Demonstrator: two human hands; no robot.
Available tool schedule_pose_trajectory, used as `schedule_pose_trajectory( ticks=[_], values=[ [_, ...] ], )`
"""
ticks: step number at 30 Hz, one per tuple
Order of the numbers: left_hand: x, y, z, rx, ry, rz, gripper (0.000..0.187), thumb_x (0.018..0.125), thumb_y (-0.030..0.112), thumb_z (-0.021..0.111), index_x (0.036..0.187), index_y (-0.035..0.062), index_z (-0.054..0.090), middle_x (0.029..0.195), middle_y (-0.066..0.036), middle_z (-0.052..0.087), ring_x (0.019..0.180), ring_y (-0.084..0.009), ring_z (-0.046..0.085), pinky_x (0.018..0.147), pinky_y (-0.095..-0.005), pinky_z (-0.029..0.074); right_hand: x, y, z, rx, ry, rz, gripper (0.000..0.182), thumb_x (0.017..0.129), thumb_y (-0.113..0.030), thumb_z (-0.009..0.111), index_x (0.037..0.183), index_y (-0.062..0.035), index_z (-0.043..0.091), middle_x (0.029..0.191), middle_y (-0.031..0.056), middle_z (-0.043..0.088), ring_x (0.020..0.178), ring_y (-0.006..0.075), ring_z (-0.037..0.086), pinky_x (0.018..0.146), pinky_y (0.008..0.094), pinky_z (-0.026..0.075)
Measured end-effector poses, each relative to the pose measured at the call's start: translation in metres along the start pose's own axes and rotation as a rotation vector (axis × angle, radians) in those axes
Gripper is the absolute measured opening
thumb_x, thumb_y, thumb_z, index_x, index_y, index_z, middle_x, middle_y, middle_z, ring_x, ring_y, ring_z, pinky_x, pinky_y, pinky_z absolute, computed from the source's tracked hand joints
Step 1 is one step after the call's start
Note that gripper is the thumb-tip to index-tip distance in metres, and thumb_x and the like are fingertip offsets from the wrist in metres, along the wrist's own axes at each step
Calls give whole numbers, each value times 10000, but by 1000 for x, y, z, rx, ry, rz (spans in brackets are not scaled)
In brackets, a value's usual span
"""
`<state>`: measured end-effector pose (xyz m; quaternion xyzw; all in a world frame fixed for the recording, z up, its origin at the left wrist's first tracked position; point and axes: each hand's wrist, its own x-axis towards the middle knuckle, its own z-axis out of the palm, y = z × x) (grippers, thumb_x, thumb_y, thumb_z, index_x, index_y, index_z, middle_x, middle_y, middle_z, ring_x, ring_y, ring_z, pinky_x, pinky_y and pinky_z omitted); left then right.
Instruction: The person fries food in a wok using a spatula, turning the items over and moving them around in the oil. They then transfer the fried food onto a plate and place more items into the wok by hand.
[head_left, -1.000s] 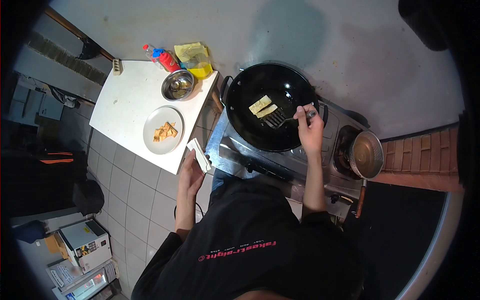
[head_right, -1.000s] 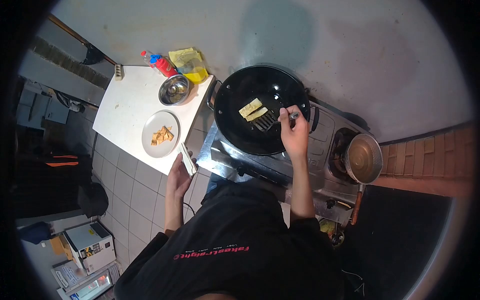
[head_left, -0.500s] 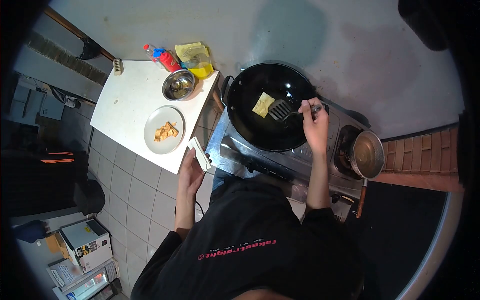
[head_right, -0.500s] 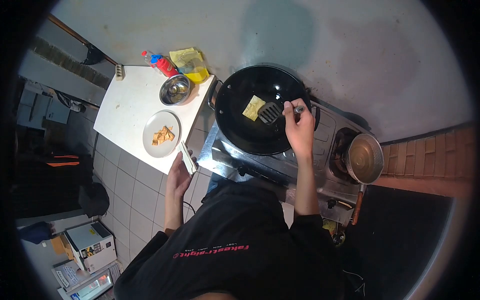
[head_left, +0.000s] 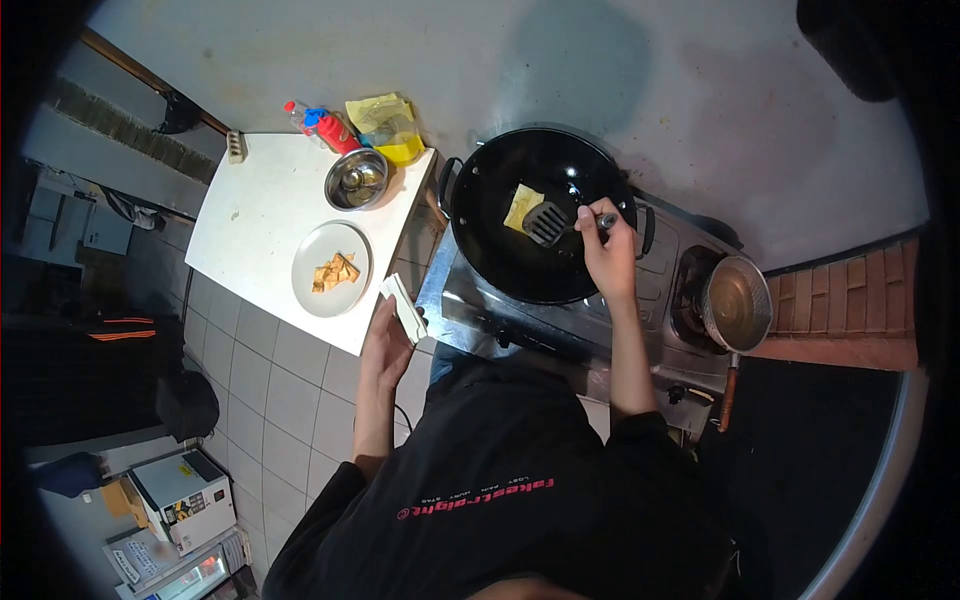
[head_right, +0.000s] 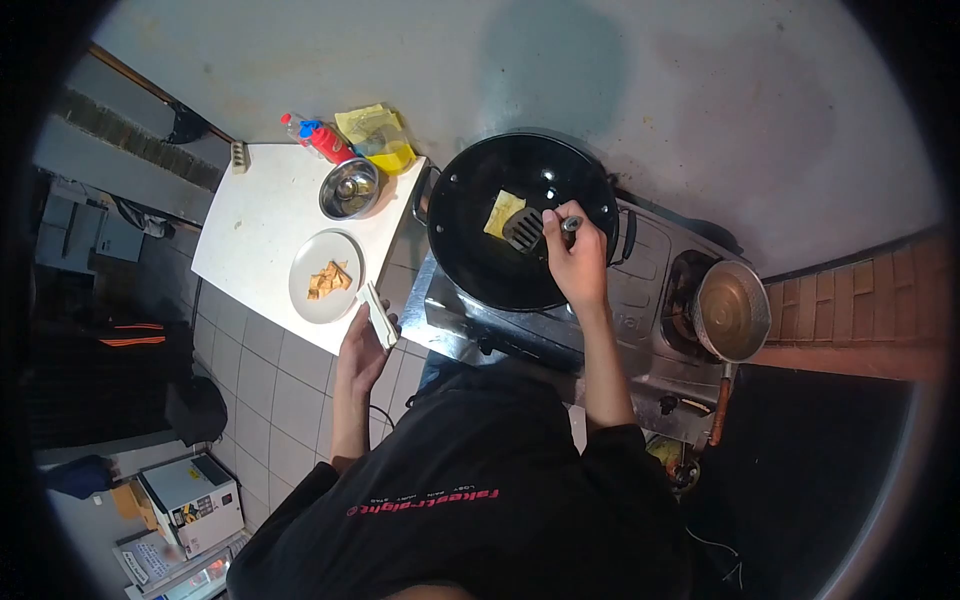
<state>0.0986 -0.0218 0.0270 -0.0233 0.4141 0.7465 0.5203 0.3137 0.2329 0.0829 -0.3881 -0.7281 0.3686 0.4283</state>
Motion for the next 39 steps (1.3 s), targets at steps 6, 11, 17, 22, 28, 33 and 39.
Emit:
schedule_pose_trajectory(
  ticks=[6,11,17,22,28,33,39],
  values=[
    [-1,1,0,-9,13,2,272,979,255,557,1178,70,554,997,-94,643,859,-220,629,772,-360,529,2,-3,-15,-37,-4,7,234,949,-152,599,779,-11,523,572,8,416,538,64,357,497,267,317],
    [0,0,1,6,-13,2,288,970,253,573,1195,74,550,1005,-101,641,870,-219,621,788,-364,522,9,-8,-39,-58,-17,12,213,951,-144,565,787,-20,508,600,15,432,574,71,380,531,266,330],
    [0,2,8,29,-17,3,285,968,250,575,1191,74,559,1019,-92,643,874,-214,618,795,-365,517,15,-9,-48,-117,-66,32,159,938,-116,548,832,-18,481,610,37,414,575,117,374,547,289,350],
    [-1,2,11,27,-15,6,278,966,250,578,1181,73,567,1010,-90,647,868,-214,625,788,-361,519,21,10,-38,-123,-63,24,106,924,-93,546,873,-16,494,657,69,434,589,166,398,581,309,378],
    [-4,3,9,9,5,21,268,969,243,573,1171,68,566,995,-92,648,861,-214,632,779,-356,525,23,24,-28,-253,67,-84,92,927,-112,544,953,-24,546,744,101,520,652,169,500,638,330,419],
    [-4,1,6,14,-20,14,265,968,241,574,1170,70,564,998,-92,648,859,-212,632,775,-358,526,20,22,-24,-121,-81,195,110,936,-144,563,962,-39,585,704,96,556,608,146,507,603,304,419],
    [-3,0,9,10,-28,18,259,971,240,570,1170,74,564,994,-90,651,863,-214,632,775,-355,525,24,32,-19,-124,-74,161,87,925,-123,581,939,-39,599,664,81,547,575,131,496,563,297,415]
  ],
)
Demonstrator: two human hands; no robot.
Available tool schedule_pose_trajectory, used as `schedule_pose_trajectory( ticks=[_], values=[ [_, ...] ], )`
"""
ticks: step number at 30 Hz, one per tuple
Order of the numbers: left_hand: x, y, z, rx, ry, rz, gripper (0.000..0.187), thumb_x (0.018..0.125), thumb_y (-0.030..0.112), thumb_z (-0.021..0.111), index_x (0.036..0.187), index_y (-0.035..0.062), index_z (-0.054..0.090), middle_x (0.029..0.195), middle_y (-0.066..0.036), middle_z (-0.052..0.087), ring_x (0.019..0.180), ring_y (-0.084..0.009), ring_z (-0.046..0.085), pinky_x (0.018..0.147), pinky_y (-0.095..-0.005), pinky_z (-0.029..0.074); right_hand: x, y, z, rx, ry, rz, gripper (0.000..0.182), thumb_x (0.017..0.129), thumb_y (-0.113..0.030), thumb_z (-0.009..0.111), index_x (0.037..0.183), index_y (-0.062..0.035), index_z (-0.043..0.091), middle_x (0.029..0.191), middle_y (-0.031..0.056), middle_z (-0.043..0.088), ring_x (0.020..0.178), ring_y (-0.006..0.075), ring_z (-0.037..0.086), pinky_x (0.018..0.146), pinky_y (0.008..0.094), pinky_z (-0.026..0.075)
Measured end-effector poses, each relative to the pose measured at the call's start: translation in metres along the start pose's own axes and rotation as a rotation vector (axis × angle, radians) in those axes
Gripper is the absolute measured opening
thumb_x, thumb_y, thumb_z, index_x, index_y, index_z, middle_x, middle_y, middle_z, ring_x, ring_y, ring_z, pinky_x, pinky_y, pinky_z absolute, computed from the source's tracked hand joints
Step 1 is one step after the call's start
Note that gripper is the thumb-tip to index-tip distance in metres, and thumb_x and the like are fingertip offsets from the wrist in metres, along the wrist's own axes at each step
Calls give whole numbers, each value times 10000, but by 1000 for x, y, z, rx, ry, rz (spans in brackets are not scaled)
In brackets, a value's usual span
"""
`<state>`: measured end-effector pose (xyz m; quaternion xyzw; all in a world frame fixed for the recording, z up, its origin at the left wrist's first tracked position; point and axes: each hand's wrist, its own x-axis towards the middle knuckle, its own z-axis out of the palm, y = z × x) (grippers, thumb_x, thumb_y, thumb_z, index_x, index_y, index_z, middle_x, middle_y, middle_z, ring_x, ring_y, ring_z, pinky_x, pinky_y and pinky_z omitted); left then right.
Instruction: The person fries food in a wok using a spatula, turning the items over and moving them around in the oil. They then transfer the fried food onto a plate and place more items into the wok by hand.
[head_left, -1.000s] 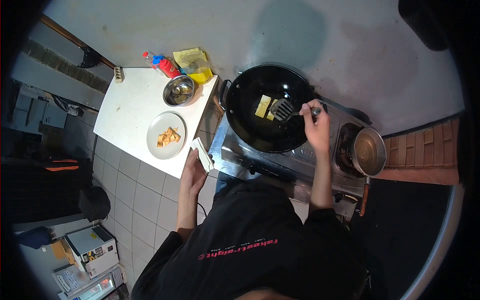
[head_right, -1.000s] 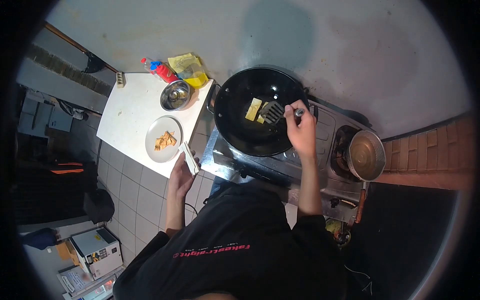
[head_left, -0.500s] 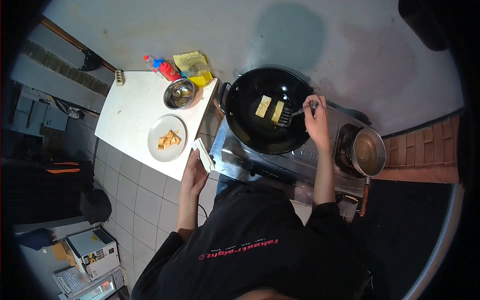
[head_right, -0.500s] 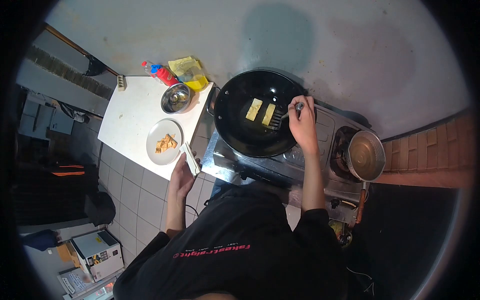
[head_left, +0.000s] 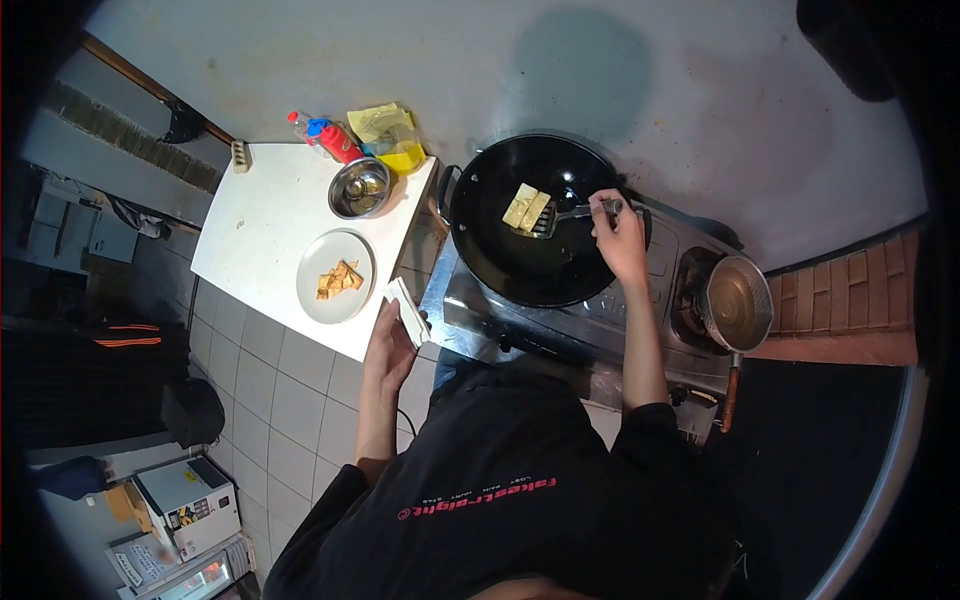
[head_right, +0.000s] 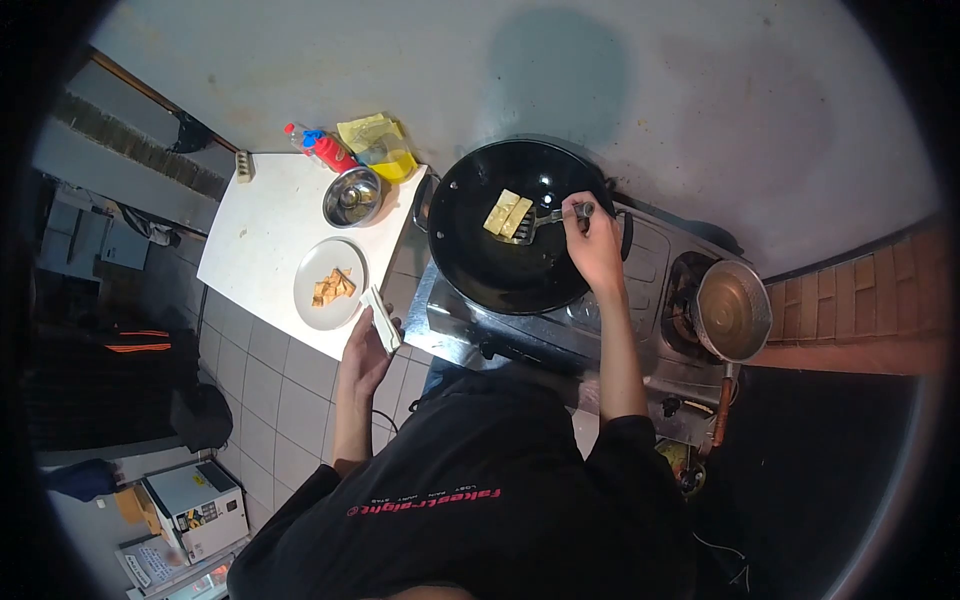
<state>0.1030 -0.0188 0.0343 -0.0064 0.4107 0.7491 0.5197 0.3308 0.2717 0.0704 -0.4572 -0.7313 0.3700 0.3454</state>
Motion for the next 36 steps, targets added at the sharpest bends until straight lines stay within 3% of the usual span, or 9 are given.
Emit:
schedule_pose_trajectory(
  ticks=[7,13,26,28,36],
  values=[
    [-3,0,0,8,29,-4,275,968,246,575,1180,71,562,994,-90,651,860,-216,627,769,-362,523,-4,-9,9,20,-2,-28,83,922,-111,587,950,-34,602,695,70,559,578,122,500,557,279,416],
    [-3,1,3,15,35,2,293,966,251,579,1192,67,559,1001,-97,646,853,-214,622,774,-366,523,-14,-31,14,29,39,-209,102,928,-102,588,991,-25,612,785,82,582,573,125,508,553,280,431],
    [-3,-1,1,-9,-9,-6,273,971,236,568,1196,81,561,1010,-84,645,872,-206,624,775,-363,522,-37,-4,21,151,55,-150,88,912,-70,597,980,-18,619,828,78,603,616,127,525,575,272,432],
    [-1,-1,-2,-2,-3,-5,272,972,237,567,1197,84,561,1012,-82,645,874,-205,625,777,-362,521,-43,-1,23,90,85,-302,122,961,-100,560,1026,-13,616,760,20,578,649,63,561,563,208,456],
    [-1,0,0,18,5,-6,276,972,245,567,1197,87,560,1013,-75,644,862,-198,615,785,-361,510,-77,-5,11,264,2,-52,102,932,-62,574,1008,-7,614,820,60,610,666,96,575,585,243,455]
  ],
)
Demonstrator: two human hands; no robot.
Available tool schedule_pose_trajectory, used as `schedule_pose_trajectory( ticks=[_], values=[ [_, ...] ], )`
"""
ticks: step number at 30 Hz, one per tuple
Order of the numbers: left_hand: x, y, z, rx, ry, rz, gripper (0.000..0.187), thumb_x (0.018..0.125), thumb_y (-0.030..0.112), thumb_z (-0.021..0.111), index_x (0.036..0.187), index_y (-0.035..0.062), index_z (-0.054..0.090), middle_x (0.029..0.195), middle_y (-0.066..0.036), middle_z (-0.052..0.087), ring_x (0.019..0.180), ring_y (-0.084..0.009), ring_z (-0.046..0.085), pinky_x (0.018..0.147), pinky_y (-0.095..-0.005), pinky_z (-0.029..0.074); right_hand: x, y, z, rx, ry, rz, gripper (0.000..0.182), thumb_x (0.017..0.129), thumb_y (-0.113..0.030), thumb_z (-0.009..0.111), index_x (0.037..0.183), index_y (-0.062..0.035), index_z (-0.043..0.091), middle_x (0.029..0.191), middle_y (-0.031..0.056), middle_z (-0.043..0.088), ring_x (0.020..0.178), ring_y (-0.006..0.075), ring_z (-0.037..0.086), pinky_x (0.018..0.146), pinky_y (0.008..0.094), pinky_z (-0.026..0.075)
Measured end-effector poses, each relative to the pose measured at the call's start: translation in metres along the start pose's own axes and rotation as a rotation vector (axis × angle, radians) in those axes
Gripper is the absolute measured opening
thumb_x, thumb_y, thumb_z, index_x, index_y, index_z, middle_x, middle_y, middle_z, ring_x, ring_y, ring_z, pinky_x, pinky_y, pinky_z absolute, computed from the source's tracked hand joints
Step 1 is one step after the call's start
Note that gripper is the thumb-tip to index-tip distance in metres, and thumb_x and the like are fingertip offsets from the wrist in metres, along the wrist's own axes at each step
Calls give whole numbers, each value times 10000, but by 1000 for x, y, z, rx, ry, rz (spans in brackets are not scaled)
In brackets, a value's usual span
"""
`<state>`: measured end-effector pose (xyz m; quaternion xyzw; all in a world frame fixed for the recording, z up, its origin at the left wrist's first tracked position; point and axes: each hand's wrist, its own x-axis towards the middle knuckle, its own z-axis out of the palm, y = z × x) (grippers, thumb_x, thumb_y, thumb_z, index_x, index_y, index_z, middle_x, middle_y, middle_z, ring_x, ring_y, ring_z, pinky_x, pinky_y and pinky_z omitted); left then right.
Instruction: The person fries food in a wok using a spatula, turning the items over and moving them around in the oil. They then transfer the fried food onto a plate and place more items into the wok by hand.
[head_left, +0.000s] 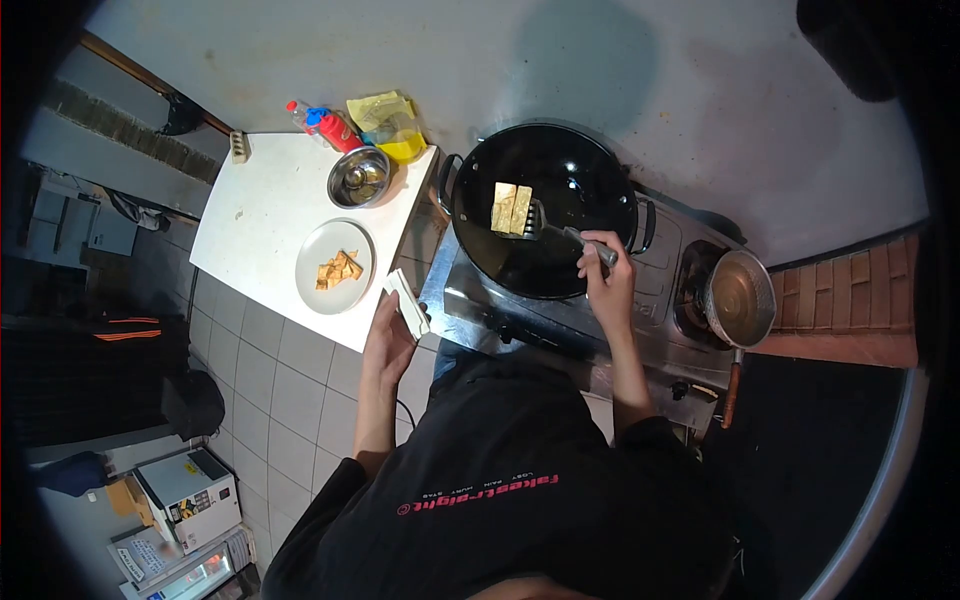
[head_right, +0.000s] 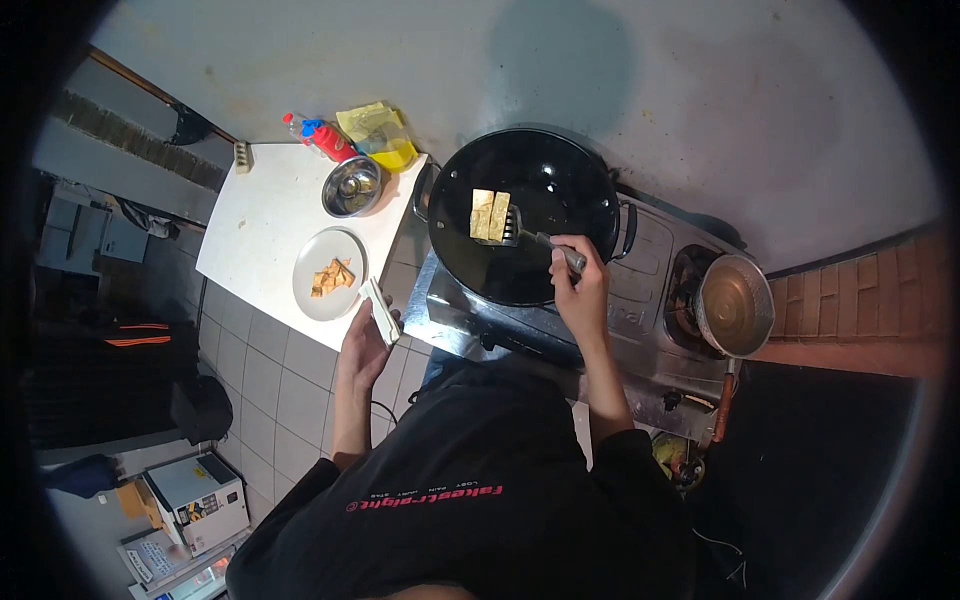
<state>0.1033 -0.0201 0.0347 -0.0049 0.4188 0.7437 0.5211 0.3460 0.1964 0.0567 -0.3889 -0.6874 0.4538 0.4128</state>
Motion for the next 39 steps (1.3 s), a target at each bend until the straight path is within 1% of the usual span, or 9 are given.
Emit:
schedule_pose_trajectory(
  ticks=[2,6,7,10,16,17,24,26,39],
  values=[
    [1,0,-2,-14,-24,-12,281,969,245,573,1199,84,560,1005,-76,642,859,-194,609,779,-361,509,-10,-3,-4,76,1,61,108,939,-73,568,1017,-13,614,789,47,601,643,74,572,572,231,455],
    [0,-1,-1,-6,6,-19,283,969,243,575,1198,77,559,1002,-77,638,862,-193,610,770,-357,509,-34,2,-14,48,-36,35,123,941,-72,560,1047,-25,602,754,34,600,662,69,577,587,219,444],
    [1,-1,-2,-8,6,-21,284,967,243,577,1196,74,559,1002,-80,637,862,-194,611,768,-354,511,-40,4,-16,58,-44,74,112,949,-81,544,1036,-25,587,707,14,570,654,66,552,591,213,429],
    [2,-4,-1,-9,15,-26,290,963,246,585,1191,68,558,1001,-85,636,862,-198,612,764,-350,515,-53,9,-22,164,-87,128,97,957,-102,531,982,-21,578,749,24,551,663,73,527,617,224,423],
    [3,-5,3,6,20,-38,281,961,250,584,1157,50,555,990,-93,637,867,-210,624,769,-360,528,-67,16,-29,163,-116,112,130,959,-124,525,903,-13,563,878,54,538,726,99,527,683,244,417],
    [3,-5,4,10,23,-36,259,969,243,565,1127,38,554,978,-97,639,870,-215,634,771,-367,536,-68,16,-30,162,-113,114,130,959,-124,525,903,-13,563,878,54,538,726,99,527,683,244,417],
    [3,-5,3,5,26,-42,255,966,242,571,1123,42,552,989,-94,637,870,-210,632,775,-364,534,-68,18,-34,163,-185,136,148,975,-155,520,913,-26,560,817,25,543,720,79,501,680,231,412],
    [4,-6,0,8,32,-48,283,951,252,607,1160,66,572,995,-86,637,855,-202,614,761,-353,514,-68,16,-33,203,-189,173,155,979,-169,524,919,-31,559,802,15,543,718,74,494,676,227,410],
    [2,-5,0,26,45,-56,291,952,252,603,1176,71,562,1001,-85,634,859,-198,611,747,-345,508,-65,14,-46,235,-230,200,167,986,-191,517,911,-46,548,785,-5,525,707,55,479,637,208,387]
  ],
)
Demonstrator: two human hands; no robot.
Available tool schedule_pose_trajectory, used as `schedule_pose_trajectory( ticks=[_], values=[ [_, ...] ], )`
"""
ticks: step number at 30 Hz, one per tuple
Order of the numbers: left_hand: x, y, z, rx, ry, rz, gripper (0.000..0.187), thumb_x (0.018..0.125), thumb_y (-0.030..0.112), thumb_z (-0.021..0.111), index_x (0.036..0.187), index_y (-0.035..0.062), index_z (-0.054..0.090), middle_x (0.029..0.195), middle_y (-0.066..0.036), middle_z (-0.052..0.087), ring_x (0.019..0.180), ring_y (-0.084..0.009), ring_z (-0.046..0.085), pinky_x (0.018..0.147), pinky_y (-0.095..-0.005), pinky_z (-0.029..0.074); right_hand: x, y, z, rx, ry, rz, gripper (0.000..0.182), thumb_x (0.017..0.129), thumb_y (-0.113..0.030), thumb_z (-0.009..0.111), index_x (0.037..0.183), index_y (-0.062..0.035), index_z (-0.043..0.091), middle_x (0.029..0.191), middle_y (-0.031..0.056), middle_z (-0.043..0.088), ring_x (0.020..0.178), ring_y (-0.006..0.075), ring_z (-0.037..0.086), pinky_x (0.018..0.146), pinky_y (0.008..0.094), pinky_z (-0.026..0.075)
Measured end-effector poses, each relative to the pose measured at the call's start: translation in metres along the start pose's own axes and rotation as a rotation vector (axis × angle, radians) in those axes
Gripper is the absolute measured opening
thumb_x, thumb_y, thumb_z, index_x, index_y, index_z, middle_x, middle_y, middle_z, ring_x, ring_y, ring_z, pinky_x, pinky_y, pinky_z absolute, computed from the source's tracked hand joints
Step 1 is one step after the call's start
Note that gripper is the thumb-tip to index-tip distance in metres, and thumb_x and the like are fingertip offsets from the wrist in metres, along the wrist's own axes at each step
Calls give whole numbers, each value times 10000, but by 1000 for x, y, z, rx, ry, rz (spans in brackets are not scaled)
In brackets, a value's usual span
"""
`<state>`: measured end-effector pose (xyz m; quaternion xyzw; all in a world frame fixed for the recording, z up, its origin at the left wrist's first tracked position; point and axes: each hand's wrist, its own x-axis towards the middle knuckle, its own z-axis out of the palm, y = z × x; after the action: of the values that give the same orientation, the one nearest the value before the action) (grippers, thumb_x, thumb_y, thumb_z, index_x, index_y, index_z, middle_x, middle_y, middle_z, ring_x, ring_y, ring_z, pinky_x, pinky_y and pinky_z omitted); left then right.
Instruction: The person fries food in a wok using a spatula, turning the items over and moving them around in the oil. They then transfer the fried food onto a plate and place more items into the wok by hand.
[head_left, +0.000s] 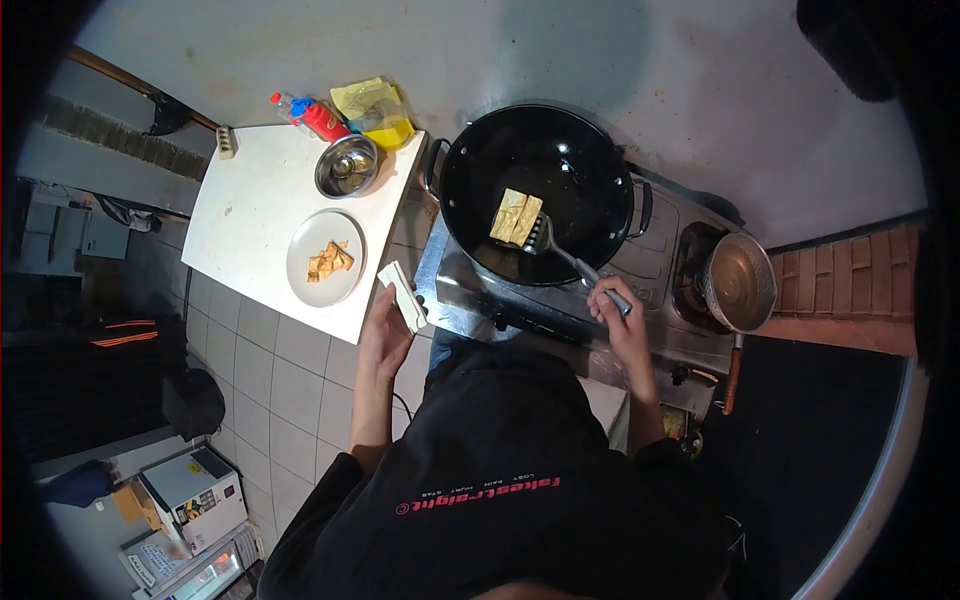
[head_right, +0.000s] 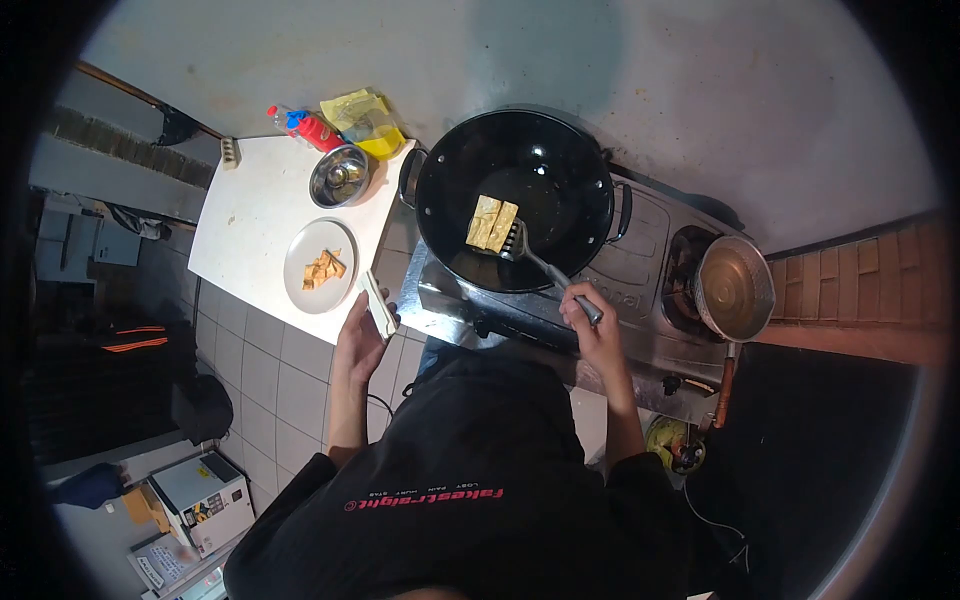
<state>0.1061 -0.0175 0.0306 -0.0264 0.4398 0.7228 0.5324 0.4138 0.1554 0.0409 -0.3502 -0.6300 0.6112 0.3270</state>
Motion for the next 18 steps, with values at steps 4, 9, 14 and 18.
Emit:
schedule_pose_trajectory(
  ticks=[4,9,14,18],
  values=[
    [2,-2,-1,6,-3,-9,292,956,261,596,1178,75,562,1007,-83,633,868,-199,609,758,-341,507,1,-5,-9,-38,-19,3,174,984,-186,516,890,-43,547,787,1,527,699,59,476,635,212,387],
    [2,-4,8,4,-7,-24,286,957,261,596,1175,79,565,1017,-82,632,876,-199,609,770,-343,510,0,2,-8,2,6,-23,195,984,-197,518,871,-40,544,775,10,525,683,65,468,628,216,382],
    [1,-6,10,3,-27,-17,292,969,269,569,1153,43,553,1014,-85,629,884,-199,615,766,-368,534,0,15,-8,-42,48,-53,265,990,-237,522,825,-31,538,731,12,515,663,69,458,615,224,377],
    [-1,-6,12,17,-21,-19,292,969,269,570,1157,47,551,1021,-86,628,894,-200,614,773,-369,534,1,13,-4,-164,112,-41,342,994,-282,531,787,-10,521,681,21,495,635,86,450,599,247,377]
  ],
)
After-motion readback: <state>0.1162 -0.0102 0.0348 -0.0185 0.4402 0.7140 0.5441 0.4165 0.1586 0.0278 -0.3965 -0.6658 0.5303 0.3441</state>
